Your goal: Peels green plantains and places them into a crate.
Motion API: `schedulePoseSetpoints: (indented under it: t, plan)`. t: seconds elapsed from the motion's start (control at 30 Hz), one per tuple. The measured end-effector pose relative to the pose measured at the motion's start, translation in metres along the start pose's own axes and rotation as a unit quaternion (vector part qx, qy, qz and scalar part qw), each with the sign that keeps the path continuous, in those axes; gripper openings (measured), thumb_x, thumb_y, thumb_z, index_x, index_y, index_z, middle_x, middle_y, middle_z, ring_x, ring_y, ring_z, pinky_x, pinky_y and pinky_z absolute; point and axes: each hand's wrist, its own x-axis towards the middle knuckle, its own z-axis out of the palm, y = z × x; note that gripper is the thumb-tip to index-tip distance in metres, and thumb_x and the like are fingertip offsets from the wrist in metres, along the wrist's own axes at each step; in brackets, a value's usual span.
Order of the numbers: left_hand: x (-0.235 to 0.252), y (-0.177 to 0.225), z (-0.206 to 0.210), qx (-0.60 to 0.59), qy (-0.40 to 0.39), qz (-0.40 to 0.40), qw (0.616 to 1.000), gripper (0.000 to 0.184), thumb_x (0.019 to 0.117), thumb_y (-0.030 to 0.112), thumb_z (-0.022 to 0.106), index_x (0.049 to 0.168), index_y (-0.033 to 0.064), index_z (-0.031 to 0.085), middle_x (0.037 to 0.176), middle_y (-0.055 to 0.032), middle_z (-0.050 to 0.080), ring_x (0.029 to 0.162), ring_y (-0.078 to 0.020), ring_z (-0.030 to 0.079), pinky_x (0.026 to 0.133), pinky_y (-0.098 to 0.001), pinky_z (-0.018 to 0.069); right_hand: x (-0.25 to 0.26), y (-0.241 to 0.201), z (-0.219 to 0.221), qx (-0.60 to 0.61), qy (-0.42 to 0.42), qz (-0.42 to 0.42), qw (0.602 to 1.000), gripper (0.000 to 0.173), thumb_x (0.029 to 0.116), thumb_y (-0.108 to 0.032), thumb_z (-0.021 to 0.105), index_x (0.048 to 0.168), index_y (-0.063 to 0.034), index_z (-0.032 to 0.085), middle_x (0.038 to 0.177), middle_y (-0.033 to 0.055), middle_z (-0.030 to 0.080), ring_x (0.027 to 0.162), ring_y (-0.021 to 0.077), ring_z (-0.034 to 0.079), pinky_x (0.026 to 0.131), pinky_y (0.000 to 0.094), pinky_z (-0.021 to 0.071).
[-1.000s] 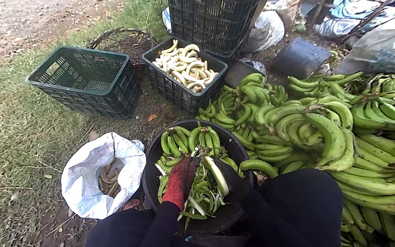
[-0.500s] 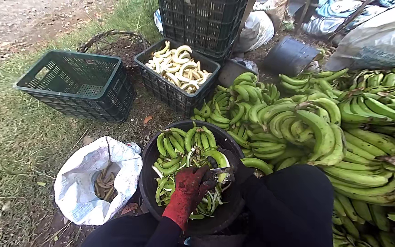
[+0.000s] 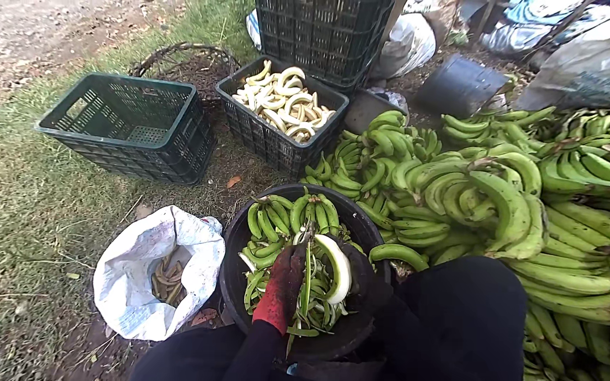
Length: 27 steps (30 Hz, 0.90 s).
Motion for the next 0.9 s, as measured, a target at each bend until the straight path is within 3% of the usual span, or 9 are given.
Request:
schedulePoseSetpoints:
  t: [0.1, 0.13, 0.27, 0.37, 0.5, 0.6, 0.7, 0.77, 0.9]
  plan:
    - [-0.015, 0.004, 0.000, 0.109, -0.074, 0.141, 0.981, 0.046, 0.1077, 0.047, 0.044, 0.135, 0.0168, 0.065, 0.122, -0.0068, 0.070, 0.116, -0.0176, 0.065, 0.104, -0.0422, 0.0526, 0.019, -0.015, -0.025, 0.108, 0.033, 0.040, 0.993, 0.049, 0.1111, -0.040, 0.024, 0.117, -0.0064, 0.059, 0.081, 0.0111, 0.067, 0.062, 0.0181, 0.065, 0.054, 0.0328, 0.0570]
    - [-0.019, 0.006, -0.001, 0.148, -0.097, 0.179, 0.968, 0.045, 0.1061, 0.045, 0.048, 0.137, 0.0181, 0.065, 0.122, -0.0077, 0.070, 0.117, -0.0208, 0.065, 0.106, -0.0449, 0.0509, 0.024, -0.020, -0.033, 0.122, 0.020, 0.038, 0.992, 0.048, 0.1115, -0.037, 0.025, 0.121, -0.0033, 0.057, 0.086, 0.0138, 0.068, 0.067, 0.0202, 0.067, 0.059, 0.0342, 0.0579]
    - [-0.023, 0.011, -0.005, 0.238, -0.123, 0.239, 0.933, 0.047, 0.1006, 0.051, 0.055, 0.139, 0.0243, 0.064, 0.115, -0.0125, 0.070, 0.108, -0.0307, 0.066, 0.097, -0.0539, 0.0526, 0.033, -0.044, -0.040, 0.116, -0.066, 0.145, 0.980, 0.056, 0.1091, -0.046, 0.018, 0.115, -0.0066, 0.058, 0.083, 0.0100, 0.067, 0.058, 0.0152, 0.064, 0.048, 0.0263, 0.0546]
    - [-0.018, 0.012, -0.006, 0.252, -0.113, 0.241, 0.930, 0.045, 0.0994, 0.047, 0.058, 0.137, 0.0240, 0.065, 0.113, -0.0138, 0.070, 0.107, -0.0324, 0.067, 0.096, -0.0547, 0.0526, 0.029, -0.044, -0.025, 0.080, -0.055, 0.155, 0.983, 0.053, 0.1106, -0.044, 0.022, 0.110, -0.0065, 0.059, 0.081, 0.0103, 0.067, 0.059, 0.0152, 0.064, 0.049, 0.0256, 0.0540]
    - [-0.012, 0.014, -0.001, 0.269, -0.030, 0.185, 0.945, 0.045, 0.0971, 0.045, 0.060, 0.134, 0.0196, 0.067, 0.113, -0.0162, 0.070, 0.103, -0.0350, 0.068, 0.091, -0.0551, 0.0547, 0.009, -0.020, 0.006, 0.006, -0.017, -0.015, 1.000, 0.033, 0.1112, -0.020, 0.030, 0.115, -0.0042, 0.059, 0.091, 0.0045, 0.070, 0.079, 0.0090, 0.068, 0.072, 0.0257, 0.0597]
    - [-0.003, 0.013, 0.005, 0.238, 0.071, 0.093, 0.964, 0.047, 0.0970, 0.040, 0.060, 0.136, 0.0140, 0.065, 0.118, -0.0199, 0.069, 0.107, -0.0381, 0.068, 0.093, -0.0564, 0.0539, 0.005, 0.007, 0.014, -0.044, 0.024, -0.097, 0.994, 0.042, 0.1124, -0.024, 0.029, 0.137, -0.0016, 0.055, 0.119, 0.0096, 0.067, 0.106, 0.0121, 0.066, 0.093, 0.0306, 0.0563]
    - [0.010, 0.001, 0.002, 0.136, 0.098, 0.026, 0.986, 0.045, 0.1055, 0.038, 0.051, 0.138, 0.0083, 0.061, 0.124, -0.0173, 0.068, 0.117, -0.0313, 0.065, 0.104, -0.0509, 0.0508, -0.005, 0.016, 0.010, -0.181, 0.032, -0.136, 0.974, 0.044, 0.1098, -0.020, 0.030, 0.139, 0.0000, 0.056, 0.130, 0.0111, 0.065, 0.114, 0.0112, 0.064, 0.100, 0.0281, 0.0532]
    - [0.015, -0.004, -0.002, 0.133, 0.071, -0.013, 0.989, 0.049, 0.1061, 0.046, 0.048, 0.137, 0.0099, 0.061, 0.122, -0.0156, 0.068, 0.118, -0.0289, 0.064, 0.104, -0.0500, 0.0505, -0.005, 0.016, -0.001, -0.226, 0.031, -0.140, 0.964, 0.044, 0.1096, -0.022, 0.031, 0.138, -0.0035, 0.060, 0.124, 0.0096, 0.067, 0.104, 0.0127, 0.066, 0.091, 0.0301, 0.0561]
    - [0.020, -0.011, -0.003, 0.369, -0.046, -0.107, 0.922, 0.055, 0.0964, 0.058, 0.057, 0.128, 0.0141, 0.066, 0.125, -0.0178, 0.067, 0.116, -0.0368, 0.066, 0.095, -0.0585, 0.0543, -0.003, -0.013, -0.013, -0.319, 0.043, -0.109, 0.940, 0.049, 0.1103, -0.030, 0.032, 0.148, -0.0044, 0.050, 0.143, 0.0111, 0.058, 0.126, 0.0109, 0.057, 0.107, 0.0284, 0.0472]
